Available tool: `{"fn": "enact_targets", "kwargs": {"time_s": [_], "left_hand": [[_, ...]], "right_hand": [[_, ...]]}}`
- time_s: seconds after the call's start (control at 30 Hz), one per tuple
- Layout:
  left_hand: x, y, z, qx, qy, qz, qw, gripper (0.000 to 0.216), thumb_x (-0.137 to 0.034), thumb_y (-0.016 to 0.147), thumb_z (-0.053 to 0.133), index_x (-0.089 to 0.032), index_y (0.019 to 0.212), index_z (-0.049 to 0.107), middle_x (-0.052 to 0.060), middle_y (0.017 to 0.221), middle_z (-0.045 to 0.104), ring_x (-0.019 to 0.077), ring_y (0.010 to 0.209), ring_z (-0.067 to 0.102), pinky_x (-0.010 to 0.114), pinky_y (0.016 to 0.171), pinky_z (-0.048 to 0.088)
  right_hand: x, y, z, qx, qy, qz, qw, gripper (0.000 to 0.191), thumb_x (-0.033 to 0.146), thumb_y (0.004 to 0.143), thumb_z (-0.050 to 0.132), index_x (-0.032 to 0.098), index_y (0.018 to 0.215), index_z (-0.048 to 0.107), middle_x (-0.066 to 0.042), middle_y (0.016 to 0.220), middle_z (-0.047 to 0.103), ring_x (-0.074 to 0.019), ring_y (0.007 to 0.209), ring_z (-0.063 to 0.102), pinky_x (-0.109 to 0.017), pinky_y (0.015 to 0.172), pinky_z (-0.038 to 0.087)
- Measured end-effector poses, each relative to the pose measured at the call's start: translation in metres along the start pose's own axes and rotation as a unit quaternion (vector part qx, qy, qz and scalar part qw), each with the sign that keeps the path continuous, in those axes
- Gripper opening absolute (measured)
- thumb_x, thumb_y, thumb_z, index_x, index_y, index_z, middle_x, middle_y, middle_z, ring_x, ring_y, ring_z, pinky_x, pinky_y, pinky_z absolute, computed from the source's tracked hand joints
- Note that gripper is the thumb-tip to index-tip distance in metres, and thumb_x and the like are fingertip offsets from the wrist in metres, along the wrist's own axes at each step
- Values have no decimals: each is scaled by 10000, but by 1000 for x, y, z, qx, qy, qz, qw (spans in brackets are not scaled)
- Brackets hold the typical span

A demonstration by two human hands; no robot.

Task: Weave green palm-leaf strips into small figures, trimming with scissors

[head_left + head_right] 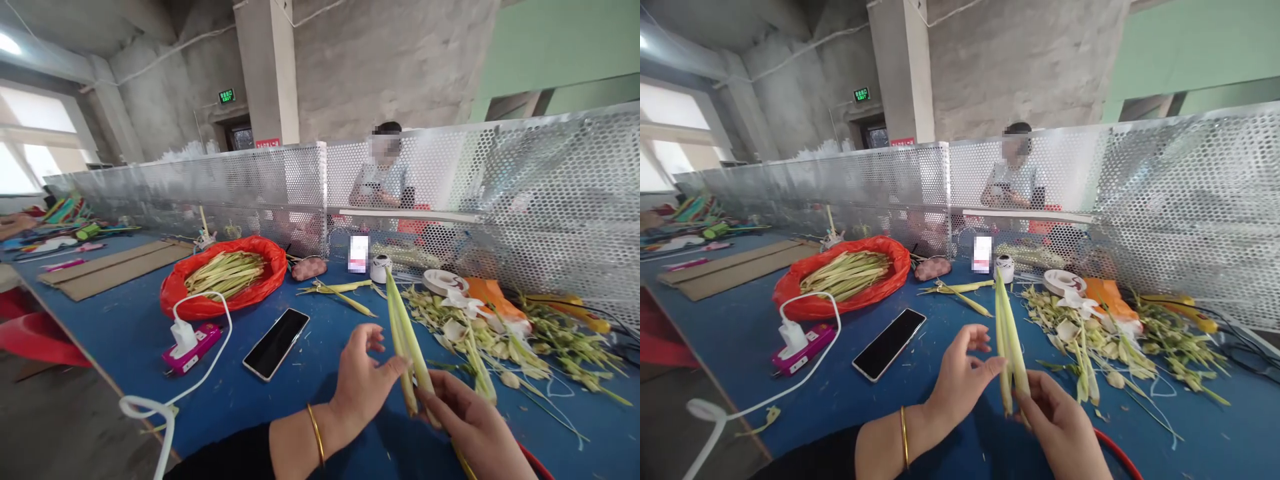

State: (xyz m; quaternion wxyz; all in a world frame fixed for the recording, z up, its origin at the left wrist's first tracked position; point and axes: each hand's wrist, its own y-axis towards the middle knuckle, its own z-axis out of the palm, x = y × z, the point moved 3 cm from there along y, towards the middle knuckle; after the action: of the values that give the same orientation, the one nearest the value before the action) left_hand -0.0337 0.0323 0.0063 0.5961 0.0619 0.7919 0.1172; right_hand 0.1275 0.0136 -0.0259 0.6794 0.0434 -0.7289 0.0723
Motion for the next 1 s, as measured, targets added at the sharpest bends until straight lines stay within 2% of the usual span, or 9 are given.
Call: {"fn": "enact_targets", "kwargs": {"time_s": [0.07,0.1,0.17,0.27,0.47,0.63,0.73,0.83,1.0], "left_hand": [[11,-1,9,58,-114,-158,979,505,-366,607,781,-157,1009,559,93,974,630,184,796,619,298,665,509],[14,-3,14,93,-167,-207,959,495,-370,579,789,-141,962,574,84,921,638,175,752,621,290,642,504],[17,-4,20,138,-243,-253,926,449,-368,543,794,-118,868,610,67,819,650,170,697,624,283,618,500],[18,-4,20,134,-264,-259,919,406,-342,520,794,-103,815,650,64,753,665,177,652,631,289,598,498],[14,-4,15,148,-239,-269,921,305,-274,606,721,-96,846,661,82,760,685,199,657,649,317,623,500],[10,-4,15,163,-199,-235,937,209,-202,630,693,-107,813,662,71,752,682,174,667,624,271,602,475],[10,-5,16,174,-195,-231,937,215,-215,644,695,-112,829,661,58,743,677,166,668,620,252,593,469],[8,-4,15,185,-205,-229,934,229,-214,655,686,-125,862,648,62,778,685,183,706,640,252,588,474],[3,-2,11,183,-197,-216,939,218,-185,664,660,-131,874,642,72,788,688,195,725,646,251,572,471]], "right_hand": [[-6,0,2,24,-15,-10,1000,406,562,721,654,206,916,665,-53,795,700,-201,680,626,-263,606,490],[-8,0,4,34,-22,-12,999,402,561,738,639,207,927,664,-47,772,696,-199,669,622,-261,599,488],[-10,-1,5,40,-31,-11,999,395,554,749,631,206,934,664,-38,737,687,-191,645,614,-253,570,474],[-5,-2,4,15,-12,4,1000,369,523,731,659,200,911,670,-36,738,685,-186,651,617,-246,566,464],[5,-6,10,8,92,65,994,325,466,744,667,168,874,655,-33,745,664,-140,602,587,-231,559,436],[8,-7,13,-8,37,27,999,414,519,669,736,173,849,597,-5,672,632,-138,554,573,-226,502,415],[7,-8,9,-37,23,27,999,369,531,740,671,177,794,582,20,634,588,-124,547,570,-216,509,418],[5,-8,5,-52,11,36,998,347,524,802,601,177,781,592,15,665,602,-119,566,583,-211,534,429],[2,-5,1,-58,-27,9,998,345,516,859,516,187,787,593,6,713,635,-127,556,583,-232,546,440]]}}
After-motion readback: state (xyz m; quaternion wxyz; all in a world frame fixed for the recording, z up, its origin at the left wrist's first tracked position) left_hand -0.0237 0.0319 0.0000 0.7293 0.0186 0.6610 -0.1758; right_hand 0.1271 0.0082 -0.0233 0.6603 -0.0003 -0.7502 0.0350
